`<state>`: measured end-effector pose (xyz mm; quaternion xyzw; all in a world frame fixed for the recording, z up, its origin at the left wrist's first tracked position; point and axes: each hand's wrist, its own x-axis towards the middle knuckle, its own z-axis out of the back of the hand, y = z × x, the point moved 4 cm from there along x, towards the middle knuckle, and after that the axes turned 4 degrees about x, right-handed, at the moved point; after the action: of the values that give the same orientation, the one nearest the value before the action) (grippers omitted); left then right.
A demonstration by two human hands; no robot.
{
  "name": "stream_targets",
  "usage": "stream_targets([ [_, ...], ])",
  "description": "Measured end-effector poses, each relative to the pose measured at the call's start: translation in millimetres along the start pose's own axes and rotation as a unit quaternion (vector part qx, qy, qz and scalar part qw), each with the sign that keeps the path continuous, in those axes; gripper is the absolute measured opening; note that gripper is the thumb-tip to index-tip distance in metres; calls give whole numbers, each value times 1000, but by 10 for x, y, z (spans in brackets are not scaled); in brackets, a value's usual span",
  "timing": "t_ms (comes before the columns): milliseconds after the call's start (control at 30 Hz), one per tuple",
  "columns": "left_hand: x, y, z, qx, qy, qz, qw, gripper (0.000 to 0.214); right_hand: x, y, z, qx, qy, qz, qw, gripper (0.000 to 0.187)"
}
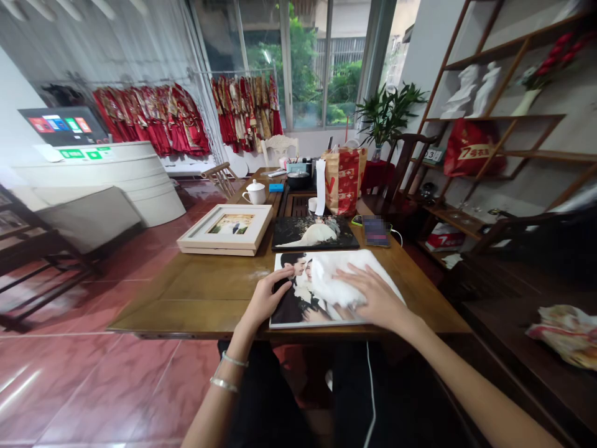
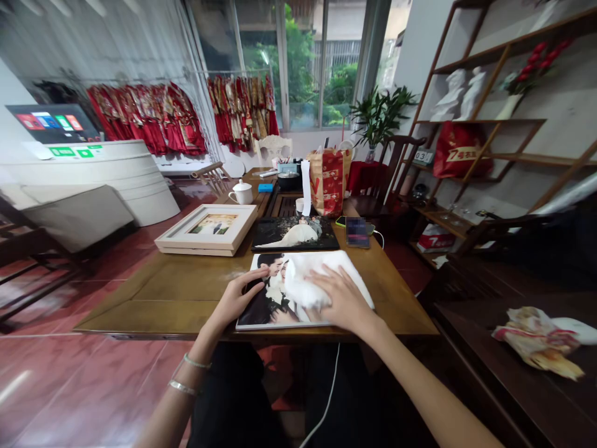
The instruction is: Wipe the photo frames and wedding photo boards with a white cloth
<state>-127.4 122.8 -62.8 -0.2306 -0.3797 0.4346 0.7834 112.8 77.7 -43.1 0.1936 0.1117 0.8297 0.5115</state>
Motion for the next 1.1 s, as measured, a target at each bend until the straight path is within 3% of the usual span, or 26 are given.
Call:
stream_targets([
  [167,-5,-8,5,-2,-4,-1,1000,29,637,-226,12,-24,-28,-81,996,54],
  [267,-7,-8,4,-2,-6,-3,1000,29,713,-187,-31,-32,-34,-91,995,52],
  [367,-5,-7,-4,0,-7,-3,1000,29,484,16,-121,-41,-17,-57,997,60],
  [567,-11,-31,-16,-1,12,-5,1000,33,-344,573,-235,-52,24,33,998,88],
  [700,-35,-48,-22,-13,36,-11,999,35,-532,637,-155,-16,31,43,998,81],
  [800,-46,-42,-32,-16,39,-13,999,36,-388,458,-61,12,31,10,999,73],
  [967,-48,-9,-54,-14,49,-11,999,37,149,36,2,-13,-15,-91,996,57],
  [1100,-52,12,-58,-15,53,-10,998,38,459,-38,-75,-67,-42,-122,989,59],
])
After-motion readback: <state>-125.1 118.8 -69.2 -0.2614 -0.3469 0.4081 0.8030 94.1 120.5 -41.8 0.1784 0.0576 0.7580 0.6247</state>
